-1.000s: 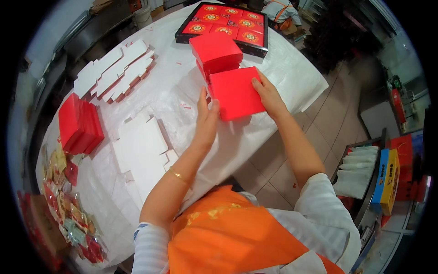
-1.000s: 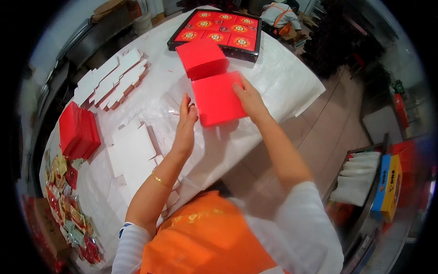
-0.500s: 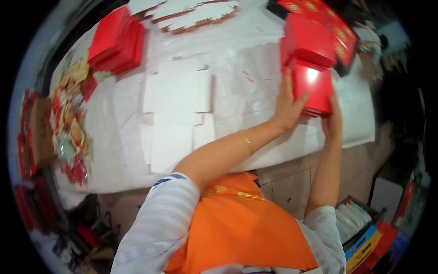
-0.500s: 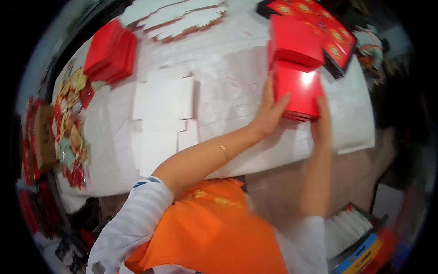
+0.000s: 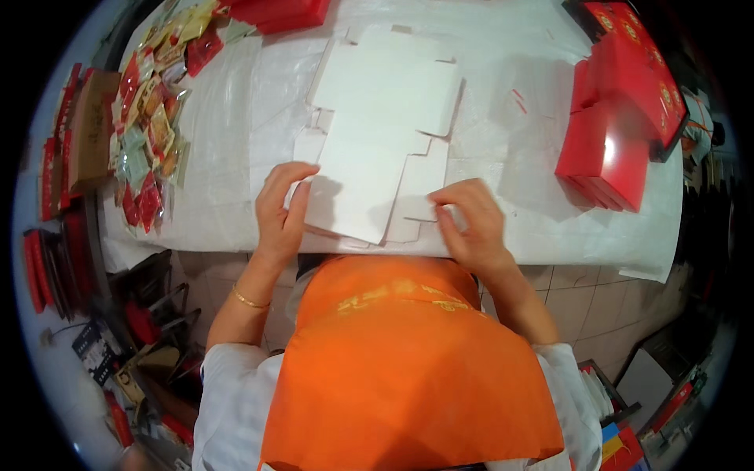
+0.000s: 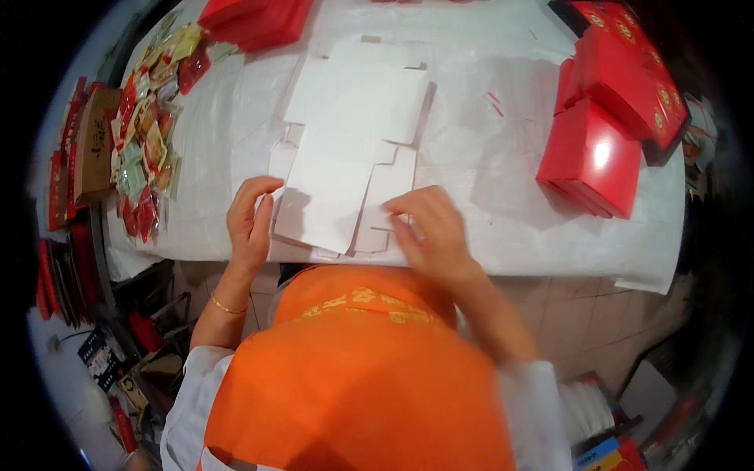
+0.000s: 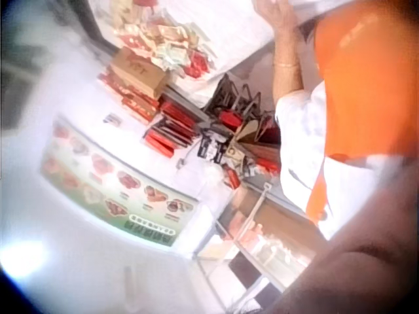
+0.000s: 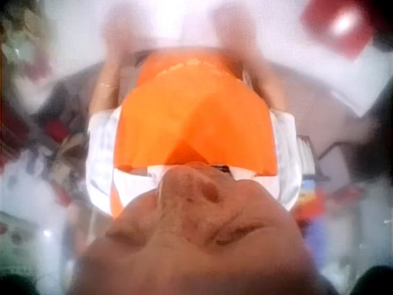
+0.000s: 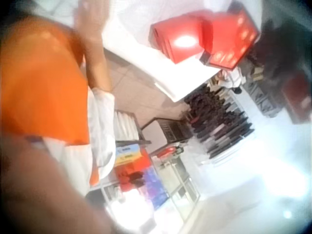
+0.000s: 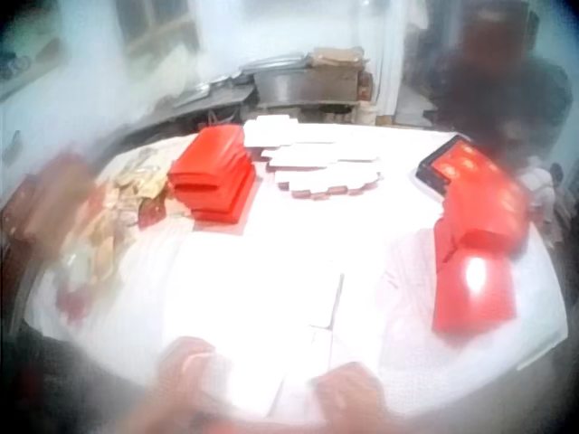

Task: The person assembles small red boxes from flat white cardboard sheets. They fold the sheets along pre-scored lines to form the box shape, insert small packaged items into the boxes, and then close the lids. The finished boxes are stacked on the table.

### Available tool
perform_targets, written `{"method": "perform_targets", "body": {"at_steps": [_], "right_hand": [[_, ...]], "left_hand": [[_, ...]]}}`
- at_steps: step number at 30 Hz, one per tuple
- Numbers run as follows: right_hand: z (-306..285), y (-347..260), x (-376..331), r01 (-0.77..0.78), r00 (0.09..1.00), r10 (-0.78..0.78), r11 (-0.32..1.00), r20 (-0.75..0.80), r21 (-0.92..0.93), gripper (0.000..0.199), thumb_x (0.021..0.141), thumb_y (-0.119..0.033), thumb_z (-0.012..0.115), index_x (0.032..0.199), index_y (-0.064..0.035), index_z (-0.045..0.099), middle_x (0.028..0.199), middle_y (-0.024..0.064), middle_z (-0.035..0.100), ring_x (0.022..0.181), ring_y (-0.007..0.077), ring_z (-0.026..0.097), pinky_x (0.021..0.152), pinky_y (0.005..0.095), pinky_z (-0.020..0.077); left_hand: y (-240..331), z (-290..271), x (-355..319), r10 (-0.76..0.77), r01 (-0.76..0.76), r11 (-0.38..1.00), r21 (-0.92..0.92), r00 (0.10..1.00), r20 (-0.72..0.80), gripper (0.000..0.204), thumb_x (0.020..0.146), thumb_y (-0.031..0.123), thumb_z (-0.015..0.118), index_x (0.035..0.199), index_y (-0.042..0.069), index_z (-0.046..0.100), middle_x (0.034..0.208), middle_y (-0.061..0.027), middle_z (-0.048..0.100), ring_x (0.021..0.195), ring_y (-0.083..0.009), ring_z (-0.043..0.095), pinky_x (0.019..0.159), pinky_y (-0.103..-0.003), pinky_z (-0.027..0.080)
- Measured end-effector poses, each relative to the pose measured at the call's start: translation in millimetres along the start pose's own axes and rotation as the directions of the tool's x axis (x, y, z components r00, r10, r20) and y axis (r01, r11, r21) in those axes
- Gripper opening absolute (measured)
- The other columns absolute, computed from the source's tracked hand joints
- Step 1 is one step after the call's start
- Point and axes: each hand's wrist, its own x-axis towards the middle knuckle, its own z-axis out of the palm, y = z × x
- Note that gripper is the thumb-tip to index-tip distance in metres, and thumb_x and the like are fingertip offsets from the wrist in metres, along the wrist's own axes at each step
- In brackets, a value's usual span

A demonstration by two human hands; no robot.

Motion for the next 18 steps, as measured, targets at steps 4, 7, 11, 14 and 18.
{"method": "perform_targets", "body": {"at_steps": [4,7,11,14,18], "right_hand": [[44,-17,4,0.092,0.941,-0.107,0.994,0.320,0.061,0.031,0.073,-0.002,0.079,0.102,-0.0061,0.067,0.099,0.0090,0.065,0.093,0.0288,0.061,0.081,0.0396,0.0478],[64,-28,5,0.141,0.917,-0.114,0.989,0.382,-0.044,0.040,0.070,-0.007,0.082,0.106,-0.0083,0.065,0.106,0.0072,0.062,0.098,0.0282,0.059,0.086,0.0411,0.0451],[78,-31,2,0.170,0.922,-0.099,0.972,0.375,-0.163,0.040,0.070,-0.007,0.081,0.106,-0.0091,0.064,0.107,0.0060,0.061,0.097,0.0276,0.058,0.086,0.0412,0.0444],[85,-28,-3,0.221,0.926,-0.135,0.951,0.354,-0.217,0.032,0.073,-0.006,0.078,0.101,-0.0087,0.064,0.098,0.0052,0.060,0.090,0.0271,0.058,0.081,0.0399,0.0455],[94,-21,-10,0.244,0.924,-0.141,0.933,0.354,-0.264,0.021,0.078,-0.003,0.075,0.094,-0.0078,0.063,0.089,0.0052,0.059,0.082,0.0269,0.058,0.073,0.0385,0.0468]], "left_hand": [[-13,-19,-40,0.149,-0.165,0.962,0.220,0.985,0.088,0.041,0.077,-0.008,0.065,0.117,0.001,0.067,0.114,-0.0160,0.063,0.108,-0.0332,0.061,0.093,-0.039,0.049],[-16,-12,-49,0.229,-0.252,0.926,0.282,0.967,0.112,0.050,0.069,-0.009,0.070,0.118,0.004,0.068,0.113,-0.0143,0.063,0.107,-0.0337,0.061,0.093,-0.040,0.049],[-34,-5,-51,0.369,-0.375,0.878,0.297,0.926,0.077,0.044,0.069,-0.008,0.075,0.111,0.005,0.071,0.107,-0.0089,0.065,0.098,-0.0281,0.064,0.087,-0.037,0.050],[-40,-3,-48,0.445,-0.449,0.853,0.267,0.892,0.080,0.036,0.069,-0.005,0.078,0.104,0.004,0.073,0.097,-0.0064,0.066,0.090,-0.0255,0.065,0.081,-0.035,0.050],[-42,0,-43,0.465,-0.480,0.843,0.245,0.877,0.118,0.029,0.070,0.000,0.076,0.099,0.004,0.071,0.094,-0.0061,0.065,0.086,-0.0239,0.064,0.078,-0.035,0.051]]}}
